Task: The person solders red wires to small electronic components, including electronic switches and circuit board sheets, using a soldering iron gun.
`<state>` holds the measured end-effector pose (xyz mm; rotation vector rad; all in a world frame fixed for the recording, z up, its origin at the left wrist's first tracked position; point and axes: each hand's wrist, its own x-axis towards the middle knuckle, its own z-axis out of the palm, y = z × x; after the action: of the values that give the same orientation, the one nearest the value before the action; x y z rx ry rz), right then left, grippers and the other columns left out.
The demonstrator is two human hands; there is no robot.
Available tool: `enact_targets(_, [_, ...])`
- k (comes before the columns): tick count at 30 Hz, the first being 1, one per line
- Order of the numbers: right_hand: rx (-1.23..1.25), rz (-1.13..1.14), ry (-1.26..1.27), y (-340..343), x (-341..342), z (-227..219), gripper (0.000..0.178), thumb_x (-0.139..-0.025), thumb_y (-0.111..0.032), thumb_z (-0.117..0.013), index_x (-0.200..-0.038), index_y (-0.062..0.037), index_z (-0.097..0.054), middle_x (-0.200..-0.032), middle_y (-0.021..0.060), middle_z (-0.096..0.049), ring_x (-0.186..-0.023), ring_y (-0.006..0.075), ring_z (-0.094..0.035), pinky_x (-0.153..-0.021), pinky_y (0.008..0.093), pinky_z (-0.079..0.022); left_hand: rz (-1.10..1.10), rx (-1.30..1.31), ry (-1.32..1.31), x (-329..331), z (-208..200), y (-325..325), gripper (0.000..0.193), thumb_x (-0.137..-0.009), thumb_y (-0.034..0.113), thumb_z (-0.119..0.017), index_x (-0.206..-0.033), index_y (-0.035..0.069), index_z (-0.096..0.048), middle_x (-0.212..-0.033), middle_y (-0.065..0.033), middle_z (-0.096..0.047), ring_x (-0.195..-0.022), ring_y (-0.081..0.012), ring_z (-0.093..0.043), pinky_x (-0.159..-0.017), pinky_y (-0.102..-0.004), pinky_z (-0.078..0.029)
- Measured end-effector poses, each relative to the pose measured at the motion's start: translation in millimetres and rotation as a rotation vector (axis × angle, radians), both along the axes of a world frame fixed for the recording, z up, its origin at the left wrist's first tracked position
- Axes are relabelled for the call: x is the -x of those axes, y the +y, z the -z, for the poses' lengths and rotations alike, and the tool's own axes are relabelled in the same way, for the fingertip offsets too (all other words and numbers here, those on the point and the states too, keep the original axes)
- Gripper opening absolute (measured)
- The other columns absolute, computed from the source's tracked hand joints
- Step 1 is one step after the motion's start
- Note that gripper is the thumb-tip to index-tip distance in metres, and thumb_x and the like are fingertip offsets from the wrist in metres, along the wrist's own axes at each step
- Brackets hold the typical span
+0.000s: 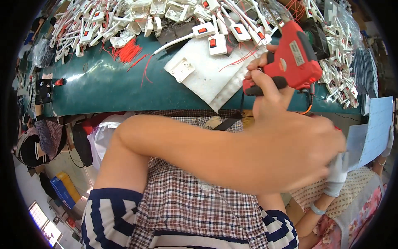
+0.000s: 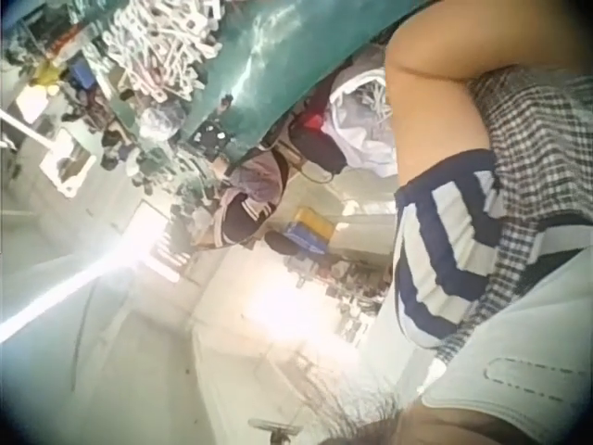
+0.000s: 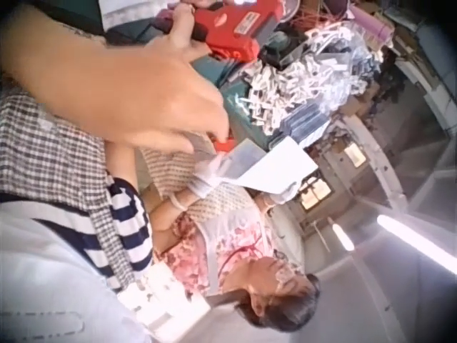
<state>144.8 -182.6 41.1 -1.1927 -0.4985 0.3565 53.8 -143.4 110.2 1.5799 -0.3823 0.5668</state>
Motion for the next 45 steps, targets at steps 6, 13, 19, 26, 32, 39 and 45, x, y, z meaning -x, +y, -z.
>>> enact_targets(6, [0.090, 0.083, -0.084, -0.3, 29.6, 5.6, 0.044, -0.083, 0.007, -0.064, -0.123, 0.0025, -0.047, -0.095, 0.0080, -0.054, -0.078, 0.0170, -0.061, -0.068, 0.0302, -0.051, -0.548, 0.082, 0.476, 80.2, 43.8, 154.7, 0.015, -0.093, 0.007, -0.061, -0.105, 0.000, -0.068, -0.089, -0.0050, -0.069, -0.079, -0.0096, -0.066, -0.072, -0.0219, -0.052])
enact_targets(13, [0.120, -0.067, -0.074, -1.4, 56.6, -0.3, 0.049, -0.086, -0.010, -0.058, -0.131, 0.0055, -0.044, -0.096, 0.0112, -0.051, -0.077, 0.0185, -0.055, -0.071, 0.0304, -0.045, -0.868, -0.276, 0.534, 111.6, 96.6, 167.7, 0.010, -0.086, 0.006, -0.067, -0.095, 0.005, -0.070, -0.085, -0.0058, -0.068, -0.070, -0.0146, -0.065, -0.062, -0.0277, -0.051])
enact_targets(19, [0.183, -0.074, -0.036, -10.8, 66.9, -8.0, 0.060, -0.080, -0.019, -0.061, -0.131, 0.0071, -0.043, -0.098, 0.0124, -0.049, -0.080, 0.0208, -0.056, -0.073, 0.0320, -0.046, -0.976, -0.503, 0.393, 83.3, 113.2, 192.0, 0.010, -0.080, 0.008, -0.070, -0.090, 0.009, -0.070, -0.085, -0.0049, -0.066, -0.075, -0.0229, -0.063, -0.067, -0.0340, -0.050])
enact_targets(26, [0.201, -0.068, -0.044, -9.3, 71.7, -17.0, 0.056, -0.081, -0.018, -0.061, -0.128, 0.0057, -0.044, -0.097, 0.0125, -0.048, -0.079, 0.0213, -0.057, -0.070, 0.0314, -0.046, -0.937, -0.971, 0.387, 35.8, 128.2, 191.6, 0.026, -0.076, 0.010, -0.074, -0.101, 0.009, -0.069, -0.090, -0.0038, -0.069, -0.083, -0.0255, -0.060, -0.073, -0.0356, -0.049])
enact_targets(32, [0.205, -0.061, -0.055, -5.6, 59.7, -17.4, 0.054, -0.081, -0.017, -0.060, -0.128, 0.0050, -0.044, -0.096, 0.0126, -0.049, -0.079, 0.0204, -0.058, -0.071, 0.0309, -0.047, -0.890, -0.587, 0.314, 42.5, 107.9, 197.4, 0.035, -0.087, 0.004, -0.061, -0.122, 0.006, -0.060, -0.090, -0.0071, -0.065, -0.076, -0.0204, -0.064, -0.067, -0.0312, -0.050])
enact_targets(39, [0.160, -0.068, -0.009, 8.3, 56.7, -16.1, 0.053, -0.081, -0.018, -0.062, -0.126, 0.0038, -0.044, -0.096, 0.0103, -0.050, -0.079, 0.0192, -0.058, -0.071, 0.0306, -0.047, -0.406, 0.305, 0.547, 67.2, 67.0, 201.3, 0.037, -0.092, 0.004, -0.045, -0.128, 0.001, -0.047, -0.098, -0.0077, -0.056, -0.063, -0.0092, -0.058, -0.052, -0.0243, -0.044])
enact_targets(45, [0.116, -0.113, 0.013, 22.7, 58.1, -21.4, 0.048, -0.081, -0.011, -0.062, -0.124, 0.0017, -0.046, -0.096, 0.0093, -0.053, -0.079, 0.0182, -0.058, -0.069, 0.0296, -0.047, -0.255, 0.461, 0.584, 70.8, 60.2, 194.2, 0.047, -0.084, 0.002, -0.039, -0.130, -0.005, -0.045, -0.106, -0.0140, -0.060, -0.052, -0.0050, -0.048, -0.046, -0.0190, -0.037])
